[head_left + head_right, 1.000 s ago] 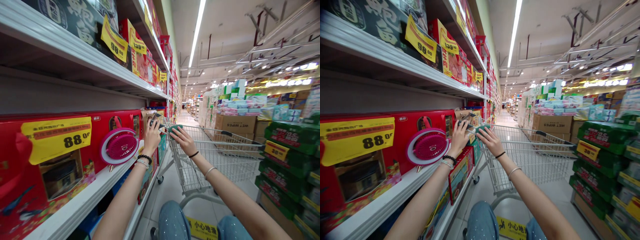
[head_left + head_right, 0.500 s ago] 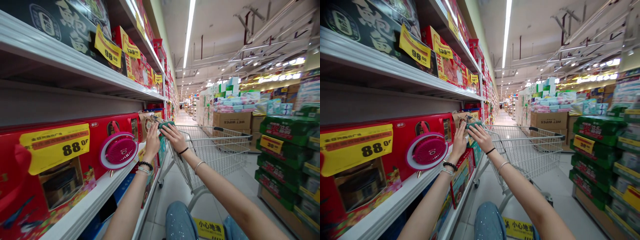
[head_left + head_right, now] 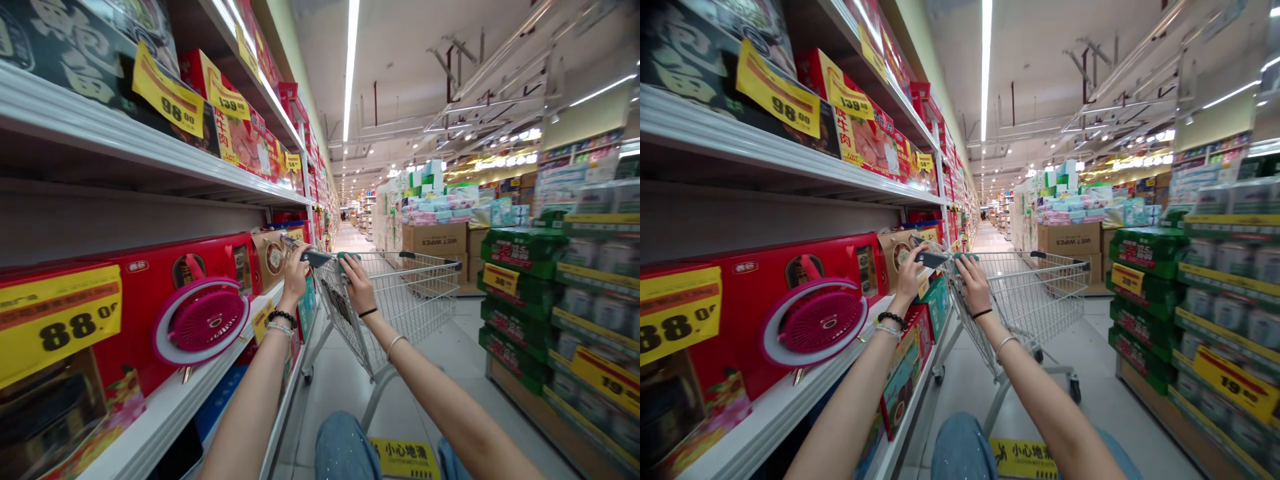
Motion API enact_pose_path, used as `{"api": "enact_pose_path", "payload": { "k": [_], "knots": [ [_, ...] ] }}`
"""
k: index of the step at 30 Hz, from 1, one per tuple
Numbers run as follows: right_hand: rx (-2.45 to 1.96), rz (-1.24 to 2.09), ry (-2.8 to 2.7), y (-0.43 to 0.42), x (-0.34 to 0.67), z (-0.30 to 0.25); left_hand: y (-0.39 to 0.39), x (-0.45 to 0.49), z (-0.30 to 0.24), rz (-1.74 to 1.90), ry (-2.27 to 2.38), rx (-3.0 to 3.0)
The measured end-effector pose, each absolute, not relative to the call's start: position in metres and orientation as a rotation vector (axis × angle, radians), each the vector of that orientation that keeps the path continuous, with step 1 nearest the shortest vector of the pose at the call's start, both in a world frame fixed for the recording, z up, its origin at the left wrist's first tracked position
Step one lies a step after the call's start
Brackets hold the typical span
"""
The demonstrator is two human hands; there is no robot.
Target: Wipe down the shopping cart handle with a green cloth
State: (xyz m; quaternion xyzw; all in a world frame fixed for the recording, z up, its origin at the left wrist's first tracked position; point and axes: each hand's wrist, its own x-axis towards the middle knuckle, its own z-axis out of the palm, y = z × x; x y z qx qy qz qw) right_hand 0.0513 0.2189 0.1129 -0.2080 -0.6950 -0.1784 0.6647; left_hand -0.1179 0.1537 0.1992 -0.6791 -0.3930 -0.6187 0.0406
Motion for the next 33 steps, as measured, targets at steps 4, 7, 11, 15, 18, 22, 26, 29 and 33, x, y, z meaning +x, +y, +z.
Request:
{"api": "enact_pose_path", "payload": {
  "k": [4, 7, 11, 15, 18, 22, 26, 29, 33],
  "knots": [
    [-0.455, -0.467, -1.6, 0.198, 0.006, 0.134, 0.163, -0.097, 0.192, -2.07, -1.145, -1.968],
    [-0.491, -0.514, -1.591, 0.199, 0.01, 0.131, 0.16, -0.081, 0.189, -2.097, -1.061, -2.015],
    [-0.562, -0.474, -1.511, 0.223, 0.067, 0.092, 0.15, -0.057, 0.189, -2.056, -0.997, -2.106],
    [-0.752, -0.286, -1.278, 0.252, 0.115, 0.048, 0.144, -0.035, 0.19, -2.015, -1.017, -2.102],
    [-0.82, -0.167, -1.173, 0.254, 0.122, 0.052, 0.146, -0.022, 0.188, -1.982, -1.034, -2.085],
    [-0.745, -0.235, -1.289, 0.219, 0.113, 0.108, 0.15, -0.003, 0.184, -1.923, -1.032, -2.095],
    [-0.687, -0.444, -1.552, 0.182, 0.117, 0.144, 0.147, 0.02, 0.179, -1.97, -1.032, -2.114],
    [-0.692, -0.519, -1.574, 0.178, 0.145, 0.139, 0.143, 0.023, 0.184, -1.865, -0.97, -2.252],
    [-0.748, -0.544, -1.507, 0.177, 0.193, 0.139, 0.154, 0.001, 0.195, -1.488, -1.077, -2.334]
  ]
}}
